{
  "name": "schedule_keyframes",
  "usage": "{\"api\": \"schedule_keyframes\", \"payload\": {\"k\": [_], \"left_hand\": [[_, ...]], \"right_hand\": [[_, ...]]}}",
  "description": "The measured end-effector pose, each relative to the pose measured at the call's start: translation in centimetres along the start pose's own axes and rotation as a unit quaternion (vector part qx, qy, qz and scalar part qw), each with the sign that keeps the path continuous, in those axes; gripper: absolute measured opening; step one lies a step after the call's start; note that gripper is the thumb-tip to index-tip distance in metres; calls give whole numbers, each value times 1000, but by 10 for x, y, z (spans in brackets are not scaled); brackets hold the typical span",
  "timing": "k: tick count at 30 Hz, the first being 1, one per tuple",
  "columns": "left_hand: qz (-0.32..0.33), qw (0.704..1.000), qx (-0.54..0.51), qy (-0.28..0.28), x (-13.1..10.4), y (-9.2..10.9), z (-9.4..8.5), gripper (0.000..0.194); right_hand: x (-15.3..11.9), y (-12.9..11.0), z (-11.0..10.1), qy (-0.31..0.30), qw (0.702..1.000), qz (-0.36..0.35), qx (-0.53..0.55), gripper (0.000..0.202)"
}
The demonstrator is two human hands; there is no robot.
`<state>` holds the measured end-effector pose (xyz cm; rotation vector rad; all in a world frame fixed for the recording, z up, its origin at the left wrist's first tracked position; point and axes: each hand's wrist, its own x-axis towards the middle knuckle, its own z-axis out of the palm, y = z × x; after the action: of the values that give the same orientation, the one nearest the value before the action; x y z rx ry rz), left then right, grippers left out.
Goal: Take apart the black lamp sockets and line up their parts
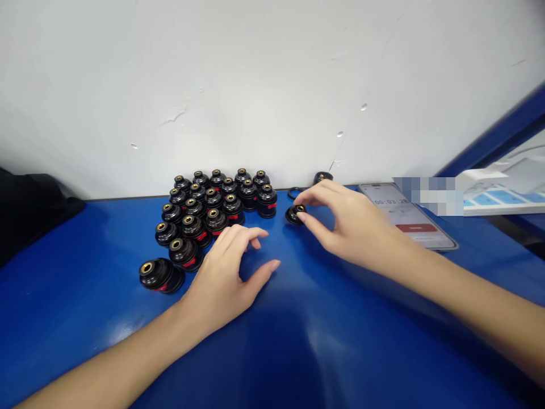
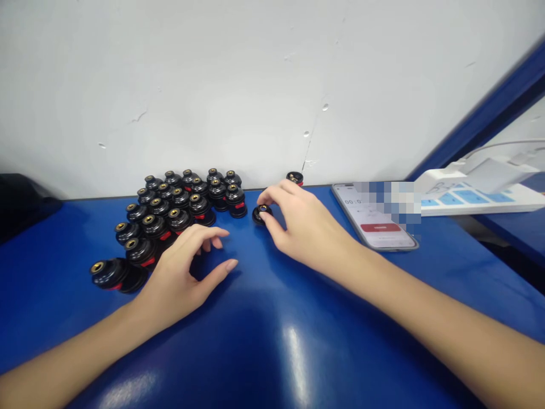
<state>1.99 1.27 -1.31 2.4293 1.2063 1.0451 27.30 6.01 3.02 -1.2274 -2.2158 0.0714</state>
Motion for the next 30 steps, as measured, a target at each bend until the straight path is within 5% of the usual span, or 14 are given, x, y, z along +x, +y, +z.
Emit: {"api": "schedule_keyframes", "payload": {"k": [30], "left_hand": [[-7,1000,6,-10,1,0,0,29]], "right_hand": [[39,18,38,-103,983,-6,-151,41]]}}
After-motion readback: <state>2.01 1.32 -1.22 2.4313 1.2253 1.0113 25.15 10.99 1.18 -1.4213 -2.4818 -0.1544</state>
